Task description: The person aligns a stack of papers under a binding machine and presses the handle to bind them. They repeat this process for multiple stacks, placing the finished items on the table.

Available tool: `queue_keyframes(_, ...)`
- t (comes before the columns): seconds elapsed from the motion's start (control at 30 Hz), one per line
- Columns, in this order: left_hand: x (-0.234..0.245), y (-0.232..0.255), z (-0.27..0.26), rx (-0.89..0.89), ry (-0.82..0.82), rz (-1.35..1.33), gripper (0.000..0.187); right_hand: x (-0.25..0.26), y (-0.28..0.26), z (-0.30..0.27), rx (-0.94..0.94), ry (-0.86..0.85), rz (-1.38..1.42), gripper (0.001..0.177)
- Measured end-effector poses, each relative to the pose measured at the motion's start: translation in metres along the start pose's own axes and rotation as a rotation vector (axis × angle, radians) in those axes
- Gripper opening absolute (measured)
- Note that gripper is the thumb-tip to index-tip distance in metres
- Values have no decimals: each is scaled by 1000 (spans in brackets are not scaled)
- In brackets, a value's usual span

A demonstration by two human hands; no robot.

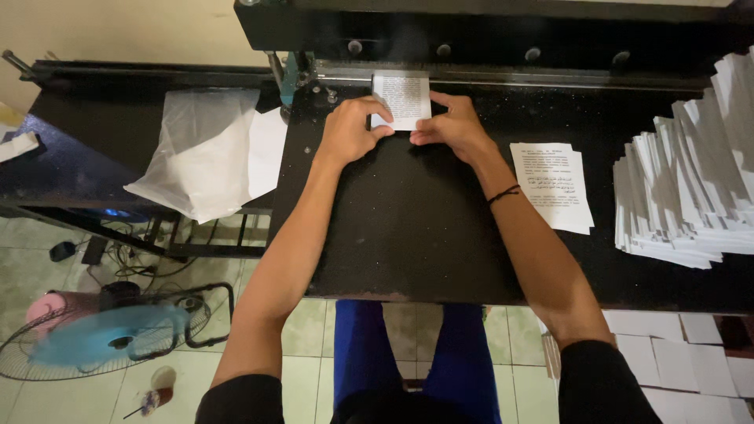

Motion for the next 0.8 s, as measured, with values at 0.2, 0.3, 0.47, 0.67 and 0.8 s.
queue_keyframes(0.2, -2, -5, 2, 1, -29, 5, 14, 1, 4, 8, -12, 0, -4, 82)
queue_keyframes(0.3, -2, -7, 2, -1, -41, 23, 15, 1, 2, 5, -17, -4, -2, 81)
queue_keyframes(0.47, -1, -4, 0, 9, -34, 8, 17, 0, -2, -1, -7, -7, 5, 82)
queue_keyframes(0.67, 1, 0, 1, 60, -3, -31, 20, 2, 4, 8, 2, -1, 17, 82)
queue_keyframes(0.8, 2, 3, 1, 57, -15, -16, 21, -2, 2, 5, -26, 52, 87, 79)
Point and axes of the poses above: each hand's wrist, its own z-axis towards the middle knuckle, its own x-axis out of the back of the hand, y = z × x, the point moved 2 cm from there along z, towards the middle knuckle, and after that the axes turned 15 degrees about -x, right-handed, at the moved point
